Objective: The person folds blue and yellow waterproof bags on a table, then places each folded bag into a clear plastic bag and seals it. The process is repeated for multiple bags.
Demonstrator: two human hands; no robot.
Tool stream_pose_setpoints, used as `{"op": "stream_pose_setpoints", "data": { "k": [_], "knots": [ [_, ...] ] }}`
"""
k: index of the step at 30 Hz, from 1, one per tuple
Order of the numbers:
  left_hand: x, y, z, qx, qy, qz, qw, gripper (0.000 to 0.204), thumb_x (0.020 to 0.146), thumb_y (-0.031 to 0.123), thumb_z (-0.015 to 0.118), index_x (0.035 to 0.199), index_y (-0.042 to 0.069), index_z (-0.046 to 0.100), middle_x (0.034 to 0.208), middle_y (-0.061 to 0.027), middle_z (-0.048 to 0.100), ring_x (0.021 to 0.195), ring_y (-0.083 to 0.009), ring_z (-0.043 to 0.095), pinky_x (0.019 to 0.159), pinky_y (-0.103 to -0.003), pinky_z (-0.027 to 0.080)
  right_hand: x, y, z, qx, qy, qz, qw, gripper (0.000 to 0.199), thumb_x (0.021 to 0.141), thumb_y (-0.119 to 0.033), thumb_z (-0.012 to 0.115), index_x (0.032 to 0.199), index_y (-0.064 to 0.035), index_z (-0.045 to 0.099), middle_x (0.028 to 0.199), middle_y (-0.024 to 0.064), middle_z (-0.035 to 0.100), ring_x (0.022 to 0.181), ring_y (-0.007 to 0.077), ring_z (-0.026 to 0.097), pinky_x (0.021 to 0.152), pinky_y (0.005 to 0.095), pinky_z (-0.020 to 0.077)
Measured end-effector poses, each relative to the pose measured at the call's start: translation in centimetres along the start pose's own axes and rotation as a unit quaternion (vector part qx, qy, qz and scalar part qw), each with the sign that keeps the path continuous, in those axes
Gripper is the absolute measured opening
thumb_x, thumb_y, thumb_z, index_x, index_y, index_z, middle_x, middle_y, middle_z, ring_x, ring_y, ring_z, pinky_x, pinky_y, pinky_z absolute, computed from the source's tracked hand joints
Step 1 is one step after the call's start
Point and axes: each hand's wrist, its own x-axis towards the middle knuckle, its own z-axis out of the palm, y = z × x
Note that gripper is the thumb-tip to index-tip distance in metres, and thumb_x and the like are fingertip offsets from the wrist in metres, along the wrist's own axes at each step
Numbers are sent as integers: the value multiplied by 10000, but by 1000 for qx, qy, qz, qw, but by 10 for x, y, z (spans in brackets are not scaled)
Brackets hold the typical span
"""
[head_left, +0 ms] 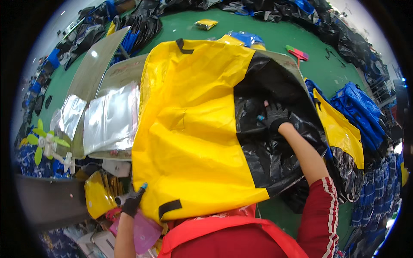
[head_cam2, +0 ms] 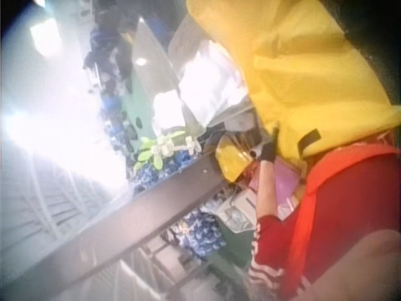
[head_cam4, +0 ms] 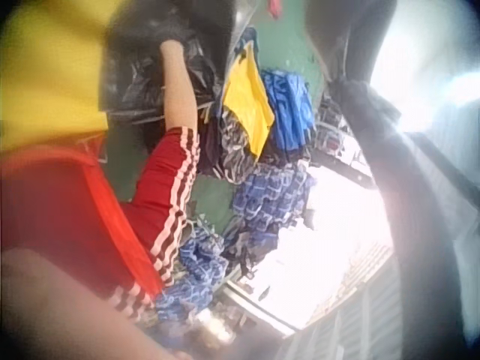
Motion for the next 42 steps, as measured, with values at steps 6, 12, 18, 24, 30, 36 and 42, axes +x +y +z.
{"op": "stream_pose_setpoints", "data": {
  "k": [6, 12, 18, 24, 30, 36, 42],
  "knots": [
    [-15, -32, -63, -136, 11, 50, 989, 277, 941, 292, 630, 973, 22, 685, 849, -63, 694, 710, -132, 636, 653, -271, 517, 8, 54, -30, -40, -59, 17, 997, 917, 785, -615, 601, 1500, -133, 289, 1510, 193, 331, 1386, 348, 321, 1108, 513, 277],
    [-17, 40, -99, 408, 161, 149, 886, 506, 864, 246, 679, 1256, -43, 545, 1093, -213, 661, 1010, -351, 637, 903, -419, 493, 2, 114, 17, 29, 45, -79, 995, 836, 804, -518, 616, 1494, -148, 324, 1569, 168, 220, 1461, 355, 144, 1197, 415, 134],
    [24, 74, -87, 321, 79, 301, 895, 333, 1009, 273, 488, 1147, -17, 580, 1044, -105, 661, 927, -192, 608, 806, -326, 481, 2, 89, 11, 76, 26, -28, 996, 838, 825, -492, 606, 1508, -126, 286, 1569, 160, 227, 1452, 332, 194, 1194, 406, 146],
    [8, 69, -105, 252, -265, 179, 913, 353, 1010, 337, 477, 904, 10, 558, 727, -84, 552, 649, -214, 517, 631, -365, 443, -6, 82, -2, 1, -4, -28, 1000, 880, 823, -478, 607, 1530, -134, 213, 1589, 150, 169, 1466, 330, 147, 1197, 407, 139],
    [-55, 35, -153, 168, -217, 103, 956, 622, 831, 590, 636, 1010, -5, 618, 812, -43, 618, 753, -145, 541, 678, -328, 456, 10, 102, 24, -3, 3, -52, 999, 888, 846, -495, 585, 1542, -137, 166, 1589, 157, 162, 1468, 323, 137, 1193, 395, 154],
    [-92, -18, -152, -9, 43, 107, 993, 662, 771, 271, 806, 1279, -54, 534, 1229, -125, 618, 1135, -199, 563, 959, -344, 450, 13, 111, 27, 19, -34, -41, 998, 975, 810, -580, 597, 1546, -136, 139, 1600, 161, 112, 1471, 346, 99, 1196, 402, 130],
    [-72, 112, -97, 426, 328, 447, 715, 374, 825, 176, 707, 1139, -11, 625, 1045, -190, 652, 978, -345, 625, 881, -393, 498, -6, 77, -27, 52, -75, -56, 994, 966, 751, -579, 661, 1507, -115, 277, 1537, 202, 287, 1402, 388, 280, 1154, 404, 251]
  ]
}}
